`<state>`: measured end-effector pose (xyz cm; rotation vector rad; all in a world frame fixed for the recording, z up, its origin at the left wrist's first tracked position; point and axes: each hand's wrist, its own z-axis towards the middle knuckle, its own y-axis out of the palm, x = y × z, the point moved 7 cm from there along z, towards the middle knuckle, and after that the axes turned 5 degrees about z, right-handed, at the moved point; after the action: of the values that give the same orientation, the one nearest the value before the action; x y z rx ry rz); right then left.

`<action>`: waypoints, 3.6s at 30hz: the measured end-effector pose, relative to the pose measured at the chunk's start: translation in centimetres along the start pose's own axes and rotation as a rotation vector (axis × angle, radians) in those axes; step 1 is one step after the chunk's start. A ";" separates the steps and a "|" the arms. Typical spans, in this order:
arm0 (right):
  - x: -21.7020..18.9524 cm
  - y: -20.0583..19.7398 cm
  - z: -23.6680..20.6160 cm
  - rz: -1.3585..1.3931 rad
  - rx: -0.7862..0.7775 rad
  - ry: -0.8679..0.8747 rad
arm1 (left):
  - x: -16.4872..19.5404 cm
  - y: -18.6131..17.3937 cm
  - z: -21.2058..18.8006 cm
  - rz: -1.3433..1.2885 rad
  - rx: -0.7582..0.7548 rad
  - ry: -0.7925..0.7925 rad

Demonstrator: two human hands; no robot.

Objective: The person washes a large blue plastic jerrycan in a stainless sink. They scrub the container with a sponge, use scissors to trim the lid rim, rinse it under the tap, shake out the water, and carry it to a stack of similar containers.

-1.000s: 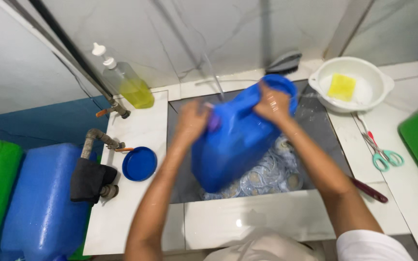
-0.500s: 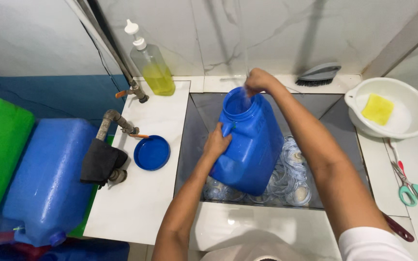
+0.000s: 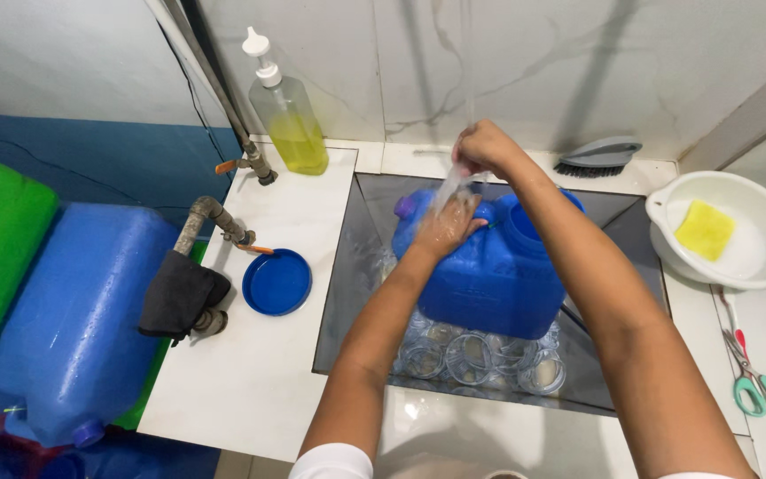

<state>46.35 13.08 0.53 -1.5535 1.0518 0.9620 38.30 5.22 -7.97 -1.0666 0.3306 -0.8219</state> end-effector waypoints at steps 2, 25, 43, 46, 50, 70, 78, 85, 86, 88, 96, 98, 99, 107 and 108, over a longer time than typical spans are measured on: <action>0.7 -0.4 0.8 -0.068 0.070 -0.040 | -0.6 -0.1 0.0 -0.045 -0.232 -0.019; -11.1 4.8 -12.6 -1.076 0.293 -0.951 | -6.2 -1.7 -26.1 -1.633 -0.110 -1.155; -25.9 -1.0 -7.1 -0.687 0.693 -0.749 | -14.1 -26.3 -34.6 -1.429 0.766 -1.052; -26.4 -1.2 -7.8 -0.715 0.717 -0.871 | -12.9 -22.0 -32.8 -1.472 0.758 -1.032; -25.4 1.6 -7.8 -0.879 0.630 -0.766 | -9.3 -16.2 -35.9 -1.607 0.593 -1.281; -3.6 -9.6 -10.9 -0.292 0.557 -0.571 | -12.1 -29.4 -27.4 -1.220 0.645 -0.985; 16.6 -2.8 -17.3 0.457 0.584 -0.334 | -4.5 -25.8 -2.8 -1.134 0.355 -0.221; 20.5 2.6 -17.3 0.569 0.504 -0.198 | -22.3 -17.7 -21.4 -0.371 0.588 -1.647; 20.7 2.7 -17.3 0.573 0.501 -0.181 | -22.5 -17.7 -22.6 -0.361 0.592 -1.645; 21.1 2.8 -17.4 0.571 0.505 -0.169 | -22.7 -17.6 -23.2 -0.715 0.917 -1.310; 21.3 2.3 -18.6 0.566 0.537 -0.168 | -23.9 -19.9 -22.0 -1.712 1.118 -1.272; 21.1 2.2 -18.9 0.557 0.540 -0.168 | -24.2 -20.2 -22.6 -1.690 1.145 -1.320; 21.0 2.1 -18.9 0.564 0.542 -0.167 | -24.3 -20.3 -22.8 -1.656 1.143 -1.327; 20.2 1.9 -19.5 0.571 0.551 -0.187 | -22.9 -20.5 -23.5 -0.922 0.898 -1.229; 20.1 1.9 -19.5 0.572 0.552 -0.192 | -22.9 -20.6 -23.4 -0.922 0.885 -1.174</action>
<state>52.36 -9.53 -15.01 -0.7026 1.5040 1.0501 -0.02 2.26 -4.18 -0.6355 -1.4874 -0.8349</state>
